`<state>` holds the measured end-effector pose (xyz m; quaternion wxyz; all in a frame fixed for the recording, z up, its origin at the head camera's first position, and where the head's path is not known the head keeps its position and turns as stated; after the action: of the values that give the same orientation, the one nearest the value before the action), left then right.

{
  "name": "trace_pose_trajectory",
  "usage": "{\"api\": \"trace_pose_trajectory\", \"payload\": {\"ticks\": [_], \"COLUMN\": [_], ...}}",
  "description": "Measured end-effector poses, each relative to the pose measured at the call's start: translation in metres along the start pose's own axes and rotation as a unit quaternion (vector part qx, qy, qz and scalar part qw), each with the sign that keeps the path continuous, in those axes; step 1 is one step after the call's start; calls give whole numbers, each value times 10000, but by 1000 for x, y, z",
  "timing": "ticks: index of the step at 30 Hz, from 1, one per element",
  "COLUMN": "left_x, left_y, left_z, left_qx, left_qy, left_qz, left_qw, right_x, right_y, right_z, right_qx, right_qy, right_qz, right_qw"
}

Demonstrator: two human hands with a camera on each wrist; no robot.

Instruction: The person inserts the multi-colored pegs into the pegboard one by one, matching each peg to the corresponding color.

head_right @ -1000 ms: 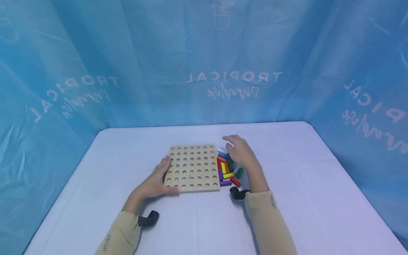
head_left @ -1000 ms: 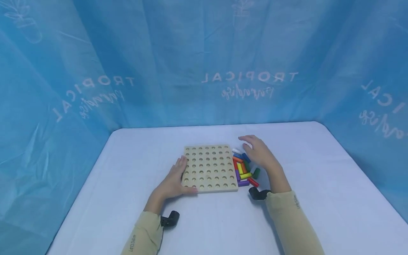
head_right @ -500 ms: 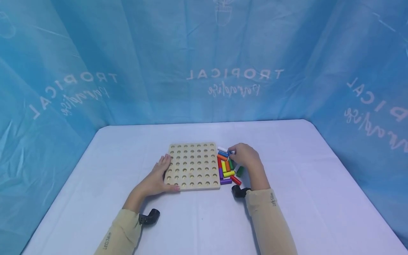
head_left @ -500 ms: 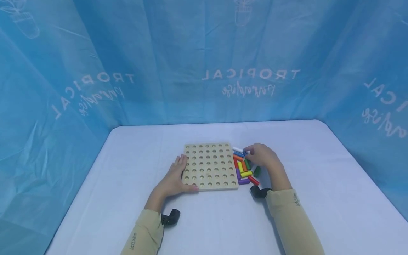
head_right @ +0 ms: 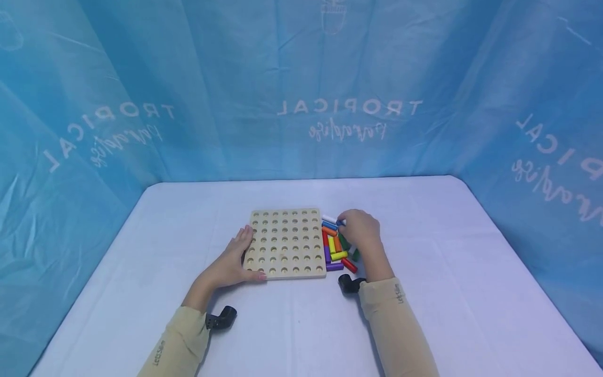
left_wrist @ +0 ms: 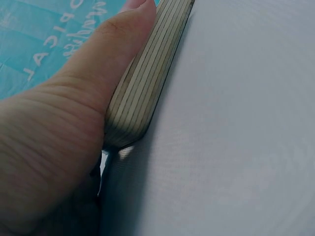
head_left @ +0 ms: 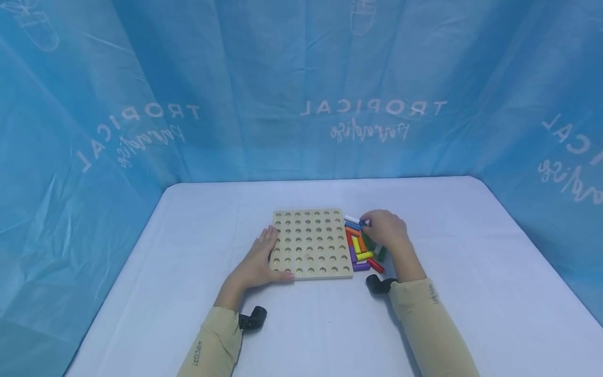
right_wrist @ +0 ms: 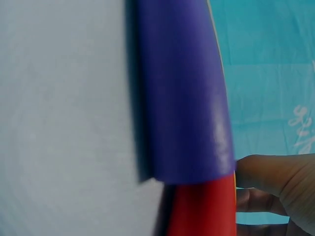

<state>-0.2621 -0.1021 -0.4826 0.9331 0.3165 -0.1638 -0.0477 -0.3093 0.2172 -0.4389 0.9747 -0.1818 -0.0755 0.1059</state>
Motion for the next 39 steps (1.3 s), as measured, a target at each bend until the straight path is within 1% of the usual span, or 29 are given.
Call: {"api": "trace_pose_trajectory", "payload": {"ticks": [4,7,10,13,15,19,21,24,29,34,39], "left_x": [0,0,-1,-1,-2,-2,-2,-2,-3,-4,-4], "left_y": [0,0,0,-1,-1,-1,-1,-2,-3,-3,-3], "left_z": [0,0,0,1,1,1,1,0,0,1,2], "left_qx": [-9,10,5,-9,-10,9,-15,-40,-55,-72,-83], "left_qy": [-2,1,7,0,-14,-15,-9,-15,-25,-39,-73], "left_qz": [-3,-22,-28,-14,7,52,84,127,116,79,49], "left_qw": [10000,10000,10000,10000,10000,10000,10000,9999,9999,9999,9999], "right_x": [-1,-3,-5,-7,-10,-18,-22,-30,-47,-63,-73], "right_y": [1,3,3,2,-1,-10,-16,-23,-30,-34,-37], "right_z": [2,3,6,10,12,18,20,23,20,10,2], "right_qx": [-36,-185,-456,-869,-1146,-1592,-1763,-1943,-2094,-2320,-2309], "right_qy": [140,309,517,696,798,885,883,848,735,526,406], "right_qz": [17,-16,-107,-123,-57,373,643,926,1226,1307,1335], "right_qw": [9999,9994,9976,9937,9902,9826,9783,9729,9673,9625,9629]}}
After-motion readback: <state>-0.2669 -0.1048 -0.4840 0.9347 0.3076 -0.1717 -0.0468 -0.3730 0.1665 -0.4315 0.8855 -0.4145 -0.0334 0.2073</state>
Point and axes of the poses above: each hand's wrist, its own x-axis away from the middle knuckle, its own z-axis out of the back of the hand, y = z × x, the point moved 4 cm from there along -x, towards the middle knuckle, and after that the axes turned 15 degrees about z, right-handed, at the moved point
